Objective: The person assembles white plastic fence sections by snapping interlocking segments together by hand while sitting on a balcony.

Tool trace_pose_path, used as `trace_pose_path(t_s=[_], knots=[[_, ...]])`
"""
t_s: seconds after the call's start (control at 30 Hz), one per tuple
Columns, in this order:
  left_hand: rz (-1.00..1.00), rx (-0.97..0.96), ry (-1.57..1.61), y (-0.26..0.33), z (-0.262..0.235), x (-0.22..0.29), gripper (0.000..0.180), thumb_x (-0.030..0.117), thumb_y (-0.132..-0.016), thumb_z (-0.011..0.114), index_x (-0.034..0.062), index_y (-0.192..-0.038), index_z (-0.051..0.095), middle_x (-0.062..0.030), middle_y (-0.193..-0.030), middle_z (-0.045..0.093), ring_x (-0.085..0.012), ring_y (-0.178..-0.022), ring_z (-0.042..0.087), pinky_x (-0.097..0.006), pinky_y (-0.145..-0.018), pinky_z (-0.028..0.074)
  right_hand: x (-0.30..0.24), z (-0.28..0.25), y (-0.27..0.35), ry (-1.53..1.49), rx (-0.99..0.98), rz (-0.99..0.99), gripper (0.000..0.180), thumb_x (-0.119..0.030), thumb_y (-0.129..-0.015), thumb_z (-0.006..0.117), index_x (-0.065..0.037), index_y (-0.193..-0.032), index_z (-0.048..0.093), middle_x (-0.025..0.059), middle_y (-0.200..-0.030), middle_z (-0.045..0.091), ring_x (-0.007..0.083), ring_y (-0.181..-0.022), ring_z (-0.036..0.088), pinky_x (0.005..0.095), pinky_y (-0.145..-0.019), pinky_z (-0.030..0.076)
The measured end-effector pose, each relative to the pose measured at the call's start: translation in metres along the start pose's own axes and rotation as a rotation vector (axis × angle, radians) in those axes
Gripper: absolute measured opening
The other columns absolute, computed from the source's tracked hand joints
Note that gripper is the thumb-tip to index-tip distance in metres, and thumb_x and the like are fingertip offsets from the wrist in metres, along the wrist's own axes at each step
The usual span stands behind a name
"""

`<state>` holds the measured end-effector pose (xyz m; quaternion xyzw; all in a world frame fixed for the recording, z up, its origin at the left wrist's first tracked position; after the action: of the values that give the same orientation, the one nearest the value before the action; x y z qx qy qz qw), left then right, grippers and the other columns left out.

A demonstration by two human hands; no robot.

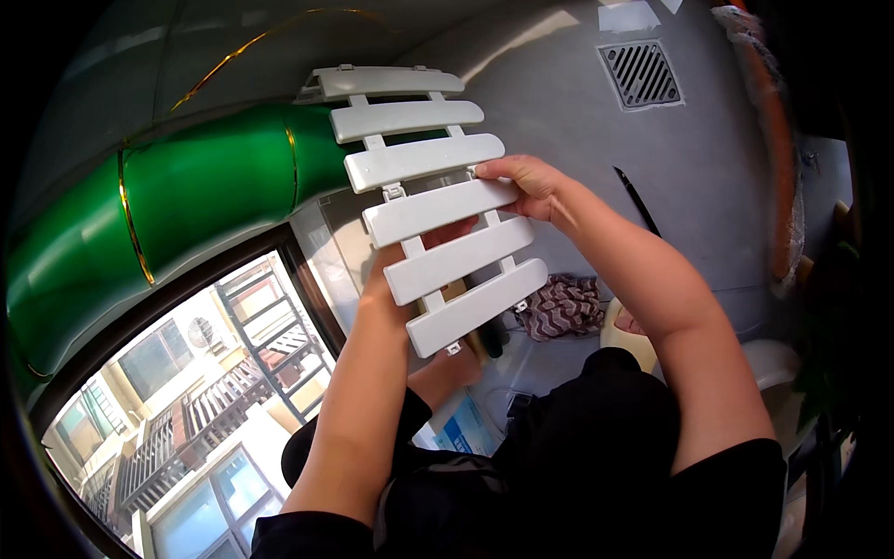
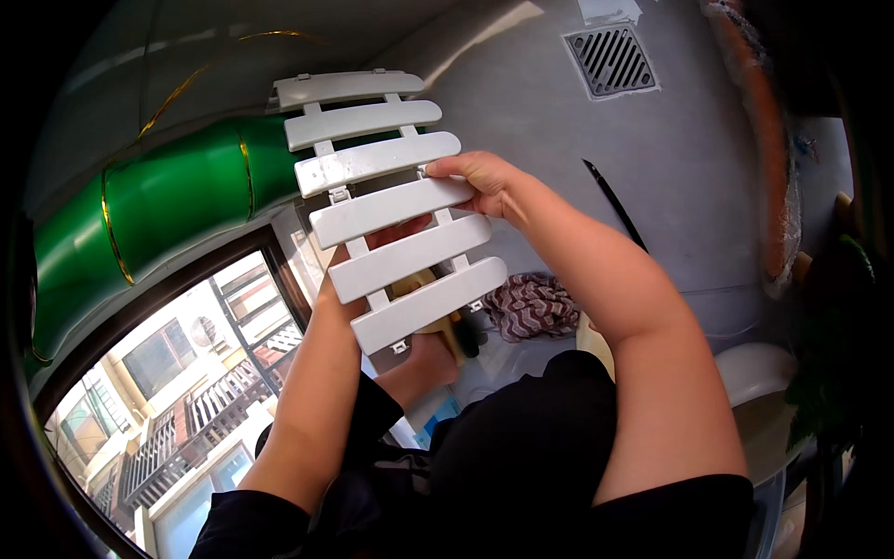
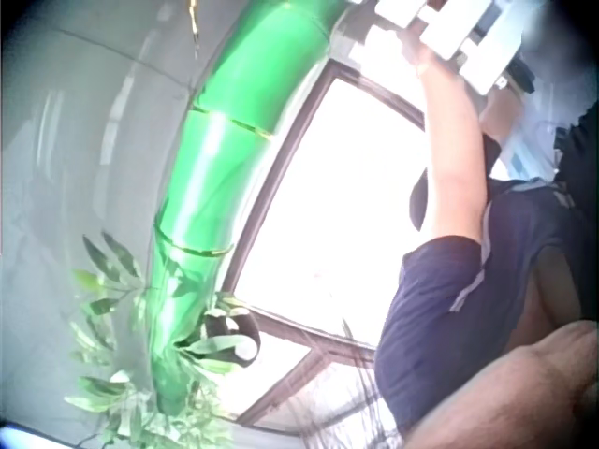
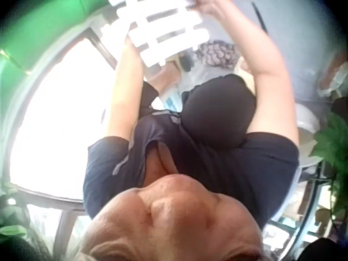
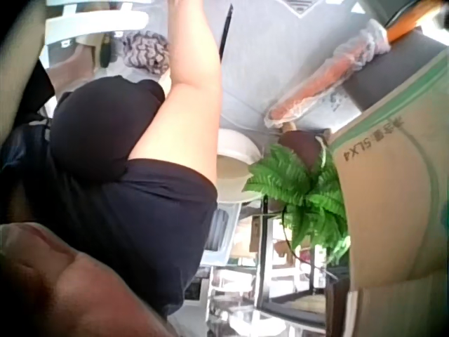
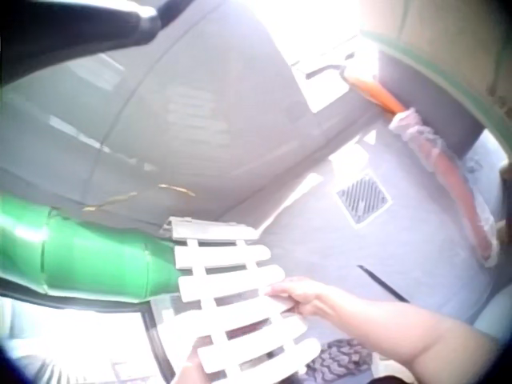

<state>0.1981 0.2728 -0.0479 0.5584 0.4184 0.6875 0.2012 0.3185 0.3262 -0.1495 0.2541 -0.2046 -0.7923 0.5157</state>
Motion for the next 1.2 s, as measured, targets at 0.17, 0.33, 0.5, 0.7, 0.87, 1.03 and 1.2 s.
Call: trace_pose_path(t_s=[0.17, 0.33, 0.5, 0.7, 0.87, 1.03, 1.2], knots=[[0.039, -0.112, -0.047, -0.012, 0.02, -0.007, 0.033, 0.021, -0.08, 0.06, 0.0035, -0.108, 0.056, -0.0109, -0.1, 0.06, -0.0216, -0.09, 0.058, -0.033, -0.075, 0.05, 0.003, -0.01, 0.006, 0.056, -0.012, 0.07, 0.034, -0.018, -0.074, 0.067, -0.007, -0.104, 0.055, 0.0079, -0.102, 0.059, 0.0205, -0.092, 0.058, 0.039, -0.084, 0.048], [0.095, -0.176, -0.118, -0.016, 0.025, -0.001, 0.034, 0.02, -0.079, 0.062, 0.0033, -0.108, 0.056, -0.0104, -0.1, 0.06, -0.0206, -0.09, 0.058, -0.032, -0.075, 0.05, 0.006, -0.017, 0.001, 0.095, -0.006, 0.108, 0.039, -0.016, -0.073, 0.068, -0.004, -0.107, 0.053, 0.0113, -0.103, 0.058, 0.0231, -0.094, 0.058, 0.0401, -0.081, 0.049], [0.168, -0.217, -0.203, -0.02, 0.024, 0.008, 0.034, 0.018, -0.078, 0.063, 0.0031, -0.108, 0.056, -0.0099, -0.1, 0.06, -0.0196, -0.09, 0.058, -0.031, -0.075, 0.05, 0.007, -0.014, -0.003, 0.121, 0.043, 0.088, 0.036, -0.016, -0.074, 0.067, -0.006, -0.106, 0.054, 0.0087, -0.101, 0.059, 0.0218, -0.092, 0.058, 0.0381, -0.079, 0.048], [0.269, -0.255, -0.369, -0.019, 0.031, 0.029, 0.035, 0.017, -0.076, 0.065, 0.0028, -0.108, 0.057, -0.0093, -0.1, 0.06, -0.0184, -0.09, 0.058, -0.03, -0.075, 0.049, 0.003, -0.01, -0.003, 0.048, -0.003, 0.038, 0.03, -0.013, -0.076, 0.066, -0.005, -0.103, 0.056, 0.0082, -0.099, 0.06, 0.021, -0.089, 0.059, 0.0377, -0.08, 0.048], [0.287, -0.269, -0.331, -0.022, 0.03, 0.029, 0.037, 0.015, -0.074, 0.068, 0.0021, -0.107, 0.057, -0.0082, -0.099, 0.06, -0.0165, -0.088, 0.058, -0.028, -0.074, 0.049, 0.005, -0.014, -0.004, 0.091, 0.016, 0.031, 0.027, -0.012, -0.077, 0.065, -0.004, -0.101, 0.056, 0.0082, -0.097, 0.06, 0.0213, -0.087, 0.059, 0.0387, -0.079, 0.048], [0.214, -0.433, -0.122, -0.021, 0.036, 0.027, 0.033, 0.017, -0.078, 0.063, 0.0026, -0.107, 0.058, -0.007, -0.097, 0.061, -0.0152, -0.084, 0.059, -0.027, -0.071, 0.05, 0.001, -0.009, -0.004, 0.133, 0.06, 0.032, 0.025, -0.015, -0.078, 0.066, -0.004, -0.099, 0.057, 0.0092, -0.097, 0.06, 0.0229, -0.09, 0.058, 0.0402, -0.078, 0.047], [-0.046, -0.254, 0.08, -0.021, 0.026, 0.017, 0.027, 0.017, -0.082, 0.06, 0.0055, -0.107, 0.058, -0.0067, -0.095, 0.061, -0.0159, -0.086, 0.059, -0.028, -0.074, 0.05, 0.002, -0.025, -0.012, 0.405, 0.27, 0.05, 0.071, -0.019, -0.073, 0.071, -0.001, -0.13, 0.034, 0.017, -0.116, 0.052, 0.0292, -0.11, 0.048, 0.0418, -0.091, 0.039]])
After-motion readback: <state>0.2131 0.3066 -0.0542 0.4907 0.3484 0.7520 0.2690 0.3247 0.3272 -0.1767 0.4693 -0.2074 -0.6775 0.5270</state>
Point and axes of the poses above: each hand's wrist, its own y-axis away from the middle knuckle, its own z-axis out of the palm, x = y × z, the point moved 5 cm from there along -y, towards the middle knuckle
